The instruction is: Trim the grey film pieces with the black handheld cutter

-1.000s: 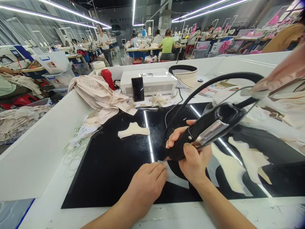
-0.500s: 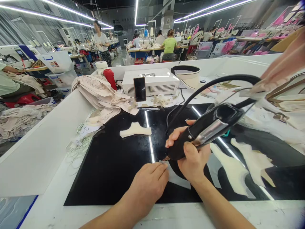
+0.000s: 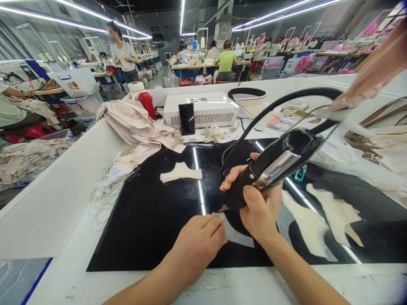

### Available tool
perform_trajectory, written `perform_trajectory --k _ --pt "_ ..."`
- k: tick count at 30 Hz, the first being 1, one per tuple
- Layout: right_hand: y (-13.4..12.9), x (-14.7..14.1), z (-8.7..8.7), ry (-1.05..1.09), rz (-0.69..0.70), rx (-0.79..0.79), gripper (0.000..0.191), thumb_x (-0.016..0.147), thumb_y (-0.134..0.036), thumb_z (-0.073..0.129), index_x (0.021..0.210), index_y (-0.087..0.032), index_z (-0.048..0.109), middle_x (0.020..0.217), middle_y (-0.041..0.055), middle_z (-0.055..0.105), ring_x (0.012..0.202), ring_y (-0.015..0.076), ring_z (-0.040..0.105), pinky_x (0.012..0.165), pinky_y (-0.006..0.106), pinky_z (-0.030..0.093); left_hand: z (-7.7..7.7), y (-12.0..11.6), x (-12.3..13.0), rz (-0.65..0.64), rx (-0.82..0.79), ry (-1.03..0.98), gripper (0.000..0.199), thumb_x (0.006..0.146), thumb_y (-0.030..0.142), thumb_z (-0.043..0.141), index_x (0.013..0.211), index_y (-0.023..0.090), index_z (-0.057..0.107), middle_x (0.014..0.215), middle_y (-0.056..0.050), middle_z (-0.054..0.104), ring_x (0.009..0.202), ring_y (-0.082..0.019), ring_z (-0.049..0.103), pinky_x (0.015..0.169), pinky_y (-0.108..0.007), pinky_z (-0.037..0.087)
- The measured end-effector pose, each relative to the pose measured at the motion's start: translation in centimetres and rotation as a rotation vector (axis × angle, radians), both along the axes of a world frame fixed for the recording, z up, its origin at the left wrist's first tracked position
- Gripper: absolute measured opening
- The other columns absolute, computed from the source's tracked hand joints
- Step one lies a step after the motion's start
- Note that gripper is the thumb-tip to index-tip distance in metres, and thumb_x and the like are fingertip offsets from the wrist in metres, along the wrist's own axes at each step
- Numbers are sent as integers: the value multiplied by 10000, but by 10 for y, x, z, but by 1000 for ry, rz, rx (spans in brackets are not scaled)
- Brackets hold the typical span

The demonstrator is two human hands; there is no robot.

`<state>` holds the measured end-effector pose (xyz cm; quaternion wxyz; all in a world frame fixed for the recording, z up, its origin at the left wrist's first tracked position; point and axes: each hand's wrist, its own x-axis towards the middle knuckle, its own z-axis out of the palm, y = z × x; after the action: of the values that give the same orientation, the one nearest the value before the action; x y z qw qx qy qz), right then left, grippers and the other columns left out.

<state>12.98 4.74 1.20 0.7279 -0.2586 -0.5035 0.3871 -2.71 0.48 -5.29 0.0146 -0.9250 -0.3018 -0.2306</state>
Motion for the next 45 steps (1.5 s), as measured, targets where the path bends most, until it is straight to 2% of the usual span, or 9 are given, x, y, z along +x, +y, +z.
perform_trajectory --k 4,7,11,16,24,31,40,45 --pt "-14 18 21 -179 -74 25 363 835 -298 848 1121 -262 628 1057 32 720 852 187 709 689 328 618 3 1 -1 -25 -31 32 188 1037 300 613 1147 148 629 1217 -77 726 1090 -246 711 871 -401 616" --pt "-26 30 29 -174 -141 -2 354 842 -278 837 1135 -253 640 1027 33 692 797 187 697 656 350 620 8 0 -2 -28 -22 52 212 1027 299 626 1174 146 630 1224 -91 723 1082 -265 710 855 -407 620" --pt "-40 41 22 -108 -185 11 395 858 -273 824 1199 -278 624 913 4 660 704 173 651 576 343 589 12 -1 -3 -30 -11 62 210 1032 278 604 1184 135 634 1243 -103 717 1077 -279 711 844 -422 629" --pt "-48 50 9 -75 -224 34 367 876 -266 808 1203 -270 641 901 10 652 722 170 631 560 319 582 12 1 -4 -32 3 77 204 1056 262 547 1186 135 637 1236 -118 720 1057 -277 720 824 -422 635" --pt "-50 51 2 -80 -232 31 360 886 -280 795 1207 -266 633 904 10 648 721 168 628 563 322 587 13 2 -5 -39 16 67 199 1061 257 530 1160 131 649 1229 -123 727 1064 -282 725 828 -430 639" --pt "-51 49 2 -75 -251 -5 328 885 -277 791 1173 -275 633 875 0 645 698 169 626 563 332 584 12 2 -6 -38 8 65 208 1066 254 520 1173 130 646 1239 -131 723 1073 -280 723 839 -435 635" --pt "-63 51 4 -23 -200 -11 347 883 -281 793 1196 -274 641 879 6 640 714 171 619 554 327 588 14 2 -5 -36 -7 77 223 1073 256 501 1181 131 651 1256 -137 720 1090 -284 721 864 -440 638" --pt "-61 48 4 -40 -234 -16 320 889 -268 787 1174 -283 644 853 0 645 692 167 614 534 317 581 13 3 -6 -50 -1 67 217 1069 251 512 1176 122 649 1236 -142 727 1077 -288 727 849 -450 644"
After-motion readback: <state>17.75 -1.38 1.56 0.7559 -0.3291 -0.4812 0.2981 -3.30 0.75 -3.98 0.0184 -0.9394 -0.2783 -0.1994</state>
